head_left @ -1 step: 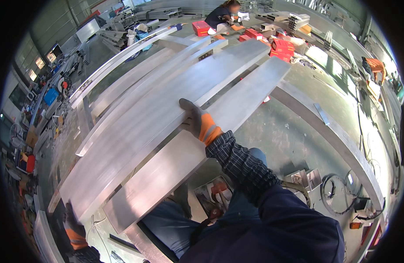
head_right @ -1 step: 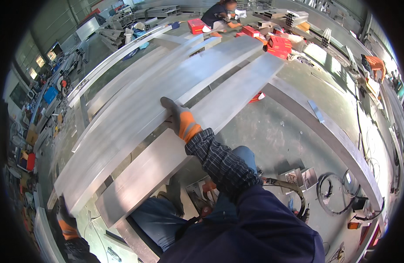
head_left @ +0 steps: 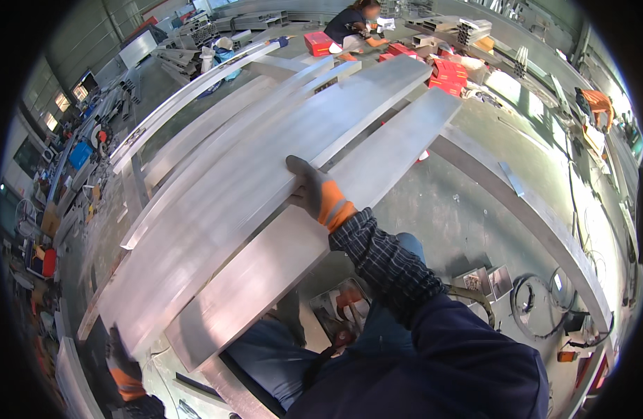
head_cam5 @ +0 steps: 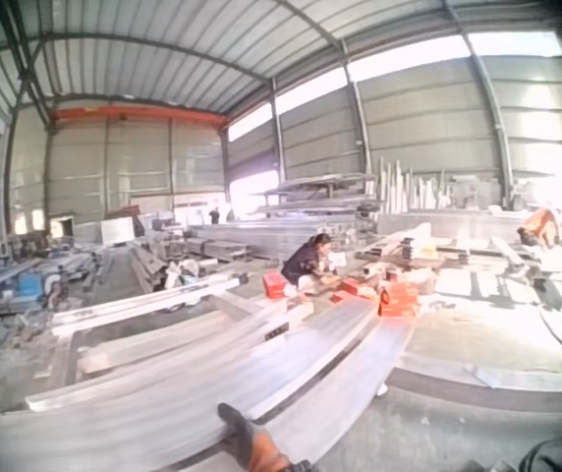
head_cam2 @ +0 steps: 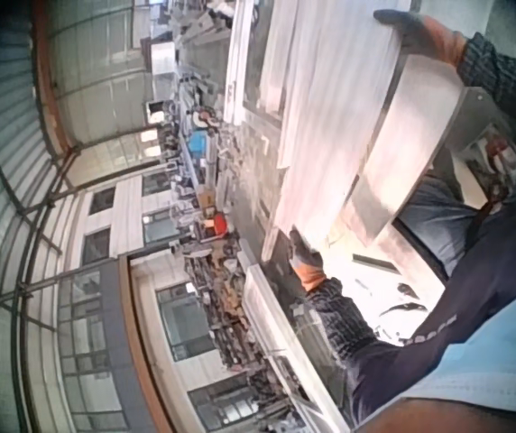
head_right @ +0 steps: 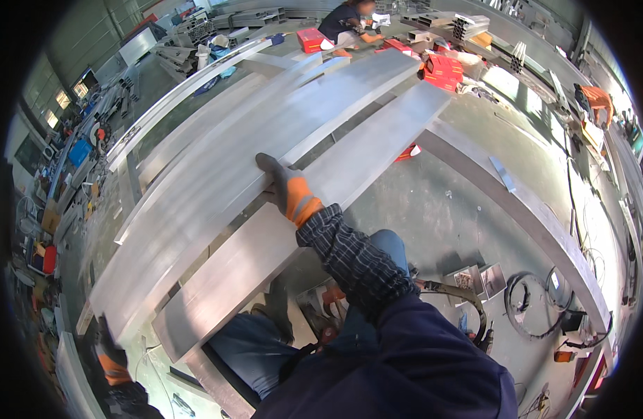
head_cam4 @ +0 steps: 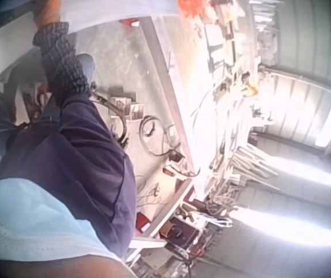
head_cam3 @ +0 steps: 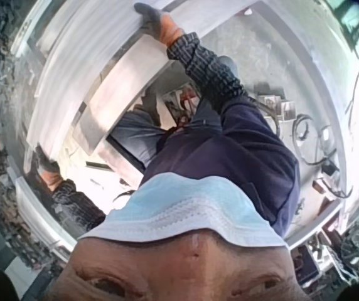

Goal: The person aligns and welds metal sheets together using a welding torch. They repeatedly position the sheets, weld along the seams, and use a hammer to adjust alignment between welds.

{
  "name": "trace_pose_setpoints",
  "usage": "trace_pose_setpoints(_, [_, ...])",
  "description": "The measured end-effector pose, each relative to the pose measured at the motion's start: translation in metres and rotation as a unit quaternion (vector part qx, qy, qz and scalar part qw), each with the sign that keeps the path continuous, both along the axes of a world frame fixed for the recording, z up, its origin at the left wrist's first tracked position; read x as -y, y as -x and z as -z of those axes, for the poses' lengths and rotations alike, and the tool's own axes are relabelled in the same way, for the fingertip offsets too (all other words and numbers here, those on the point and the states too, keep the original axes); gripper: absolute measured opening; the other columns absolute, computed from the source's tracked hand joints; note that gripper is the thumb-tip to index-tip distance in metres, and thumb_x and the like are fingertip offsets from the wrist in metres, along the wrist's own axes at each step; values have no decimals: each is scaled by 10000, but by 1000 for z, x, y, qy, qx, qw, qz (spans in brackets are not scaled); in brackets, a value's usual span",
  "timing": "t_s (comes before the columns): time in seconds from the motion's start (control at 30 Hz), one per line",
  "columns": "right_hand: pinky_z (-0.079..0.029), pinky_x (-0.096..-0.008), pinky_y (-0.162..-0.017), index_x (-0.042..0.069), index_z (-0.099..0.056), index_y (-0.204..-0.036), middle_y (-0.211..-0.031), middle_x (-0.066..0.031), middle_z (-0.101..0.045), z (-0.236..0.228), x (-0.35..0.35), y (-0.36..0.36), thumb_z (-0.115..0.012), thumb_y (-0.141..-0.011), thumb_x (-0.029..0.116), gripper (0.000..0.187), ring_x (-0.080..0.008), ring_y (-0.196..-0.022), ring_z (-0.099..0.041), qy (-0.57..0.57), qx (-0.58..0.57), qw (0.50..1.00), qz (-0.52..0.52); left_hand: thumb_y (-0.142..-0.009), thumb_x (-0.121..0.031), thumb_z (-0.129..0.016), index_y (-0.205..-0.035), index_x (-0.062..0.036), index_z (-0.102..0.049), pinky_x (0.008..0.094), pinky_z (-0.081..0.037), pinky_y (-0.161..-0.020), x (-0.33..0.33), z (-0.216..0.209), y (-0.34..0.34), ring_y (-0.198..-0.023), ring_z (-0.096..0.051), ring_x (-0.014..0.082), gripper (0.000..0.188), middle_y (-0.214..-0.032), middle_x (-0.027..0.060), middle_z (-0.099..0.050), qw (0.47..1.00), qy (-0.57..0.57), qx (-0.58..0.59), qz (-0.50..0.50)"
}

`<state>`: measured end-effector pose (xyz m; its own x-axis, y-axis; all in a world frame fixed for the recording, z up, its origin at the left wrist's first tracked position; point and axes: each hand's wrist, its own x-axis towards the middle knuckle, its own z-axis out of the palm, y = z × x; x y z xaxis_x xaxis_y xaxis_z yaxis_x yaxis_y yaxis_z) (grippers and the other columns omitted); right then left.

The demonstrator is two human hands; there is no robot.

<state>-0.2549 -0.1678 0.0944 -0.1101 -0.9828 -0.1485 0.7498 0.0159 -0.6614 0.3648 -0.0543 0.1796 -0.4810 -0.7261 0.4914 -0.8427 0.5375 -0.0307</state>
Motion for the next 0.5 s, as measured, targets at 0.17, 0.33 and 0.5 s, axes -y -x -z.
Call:
trace_pose_setpoints(0.17, [-612, -442, -956, -23, -551, -1382, -1259, -175, -697, -7, -49, 38, -712, -969, 329, 567, -304, -1108, -715, -23, -55, 998, 30, -968, -54, -538, -1529, -7, -478, 485, -538, -937, -26, 79, 24, -1071, -670, 423, 566, -1208, 276, -661, 995, -35, -94, -25])
trace_pose_setpoints(0.33, [-600, -465, -993, -30, -499, -1427, -1329, -185, -664, 44, -62, 93, -714, -968, 301, 605, -314, -1139, -706, -65, -62, 995, 38, -946, -227, -629, -1555, -41, -441, 490, -508, -886, -18, 110, 81, -963, -656, 401, 664, -1082, 250, -667, 993, -73, -97, 9])
trace_pose_setpoints(0.5, [-642, -436, -851, -27, -558, -1369, -1197, -184, -714, 55, -65, 141, -683, -981, 403, 592, -310, -990, -744, -78, -106, 990, 52, -1015, -232, -571, -1537, -110, -486, 454, -518, -925, 0, 113, 137, -1008, -666, 341, 542, -1163, 201, -669, 989, -105, -107, 8])
